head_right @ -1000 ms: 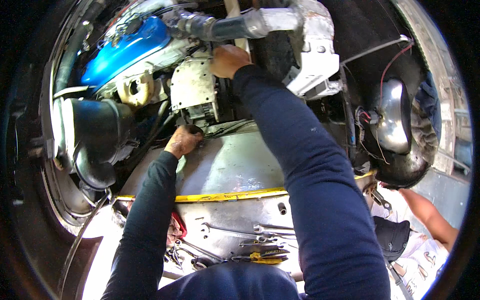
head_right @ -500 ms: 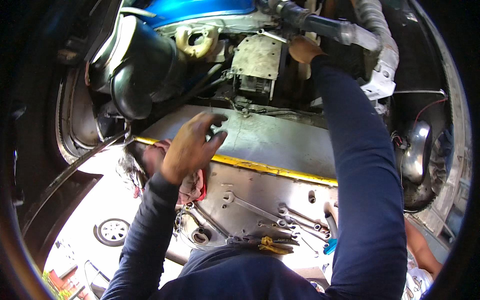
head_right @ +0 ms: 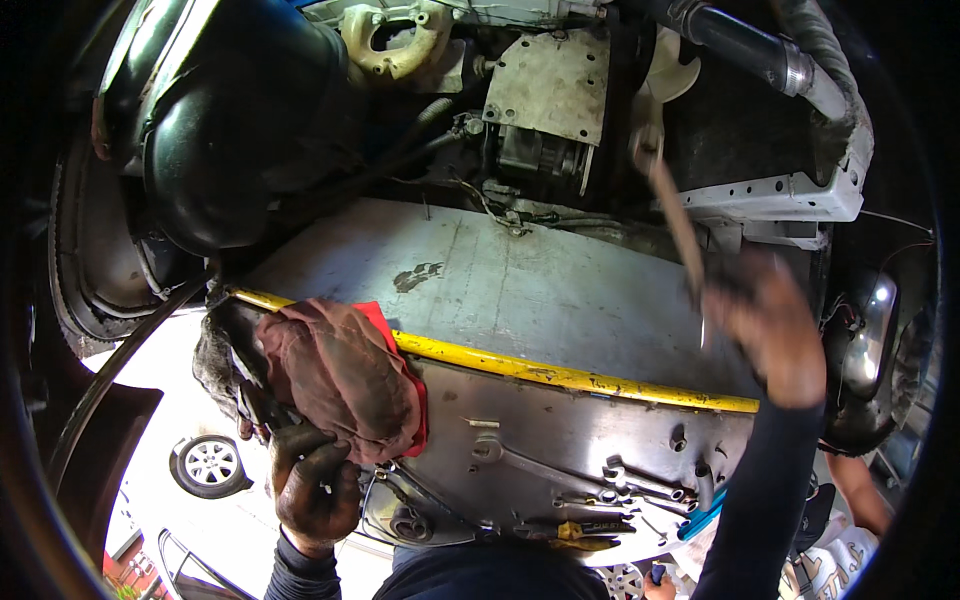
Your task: The person works on a vehicle engine bay, using a wrench to loosen and tighten bolts on a component near the radiator. They also use a blue plastic pry tool to adjust a part and a cloth to wipe surfaces. Another person assists by holding a light source.
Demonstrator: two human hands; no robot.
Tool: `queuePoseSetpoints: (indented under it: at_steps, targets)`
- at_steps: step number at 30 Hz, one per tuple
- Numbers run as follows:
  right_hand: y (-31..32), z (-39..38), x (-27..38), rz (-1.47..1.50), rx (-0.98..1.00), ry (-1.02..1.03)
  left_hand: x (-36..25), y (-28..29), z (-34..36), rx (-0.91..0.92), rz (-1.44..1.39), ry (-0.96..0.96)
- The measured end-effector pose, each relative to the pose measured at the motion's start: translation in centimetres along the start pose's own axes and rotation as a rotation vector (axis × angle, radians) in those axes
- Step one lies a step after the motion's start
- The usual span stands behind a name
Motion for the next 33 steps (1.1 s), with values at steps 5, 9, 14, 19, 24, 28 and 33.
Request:
queuePoseSetpoints:
  at_steps: [5,9,14,19,24,28,33]
  targets:
    - [-7.1,-11.2,4.8,0.291,0.642,0.246,-0.4,-1.0,0.5,0.020,-0.041,-0.027]
    - [-12.6,-18.1,6.7,0.097,0.346,0.426,-2.1,-1.8,1.5,0.057,-0.017,-0.091]
    - [-15.6,-21.4,7.0,-0.223,0.205,0.328,-4.7,-2.4,2.3,0.065,-0.009,-0.252]
    - [-11.2,-23.0,5.9,-0.297,-0.152,0.305,-6.7,-2.7,2.4,0.143,0.028,-0.260]
    - [-8.8,-21.0,2.9,-0.350,-0.212,0.284,-7.8,-3.6,2.2,0.243,0.130,-0.278]
    - [-5.9,-20.3,0.8,-0.291,-0.327,0.169,-7.3,-3.0,2.5,0.254,0.241,-0.265]
    - [-0.3,-21.5,-3.6,-0.411,-0.264,0.059,-7.0,-1.4,2.6,0.254,0.196,-0.206]
Point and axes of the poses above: each hand's wrist, its own z-axis towards the middle knuckle, its own y-axis out of the back of the hand, x = y × z, the point moved 4 cm from there along z, towards the middle knuckle, and after that the axes turned 4 degrees about -x, right-handed, at the moved point
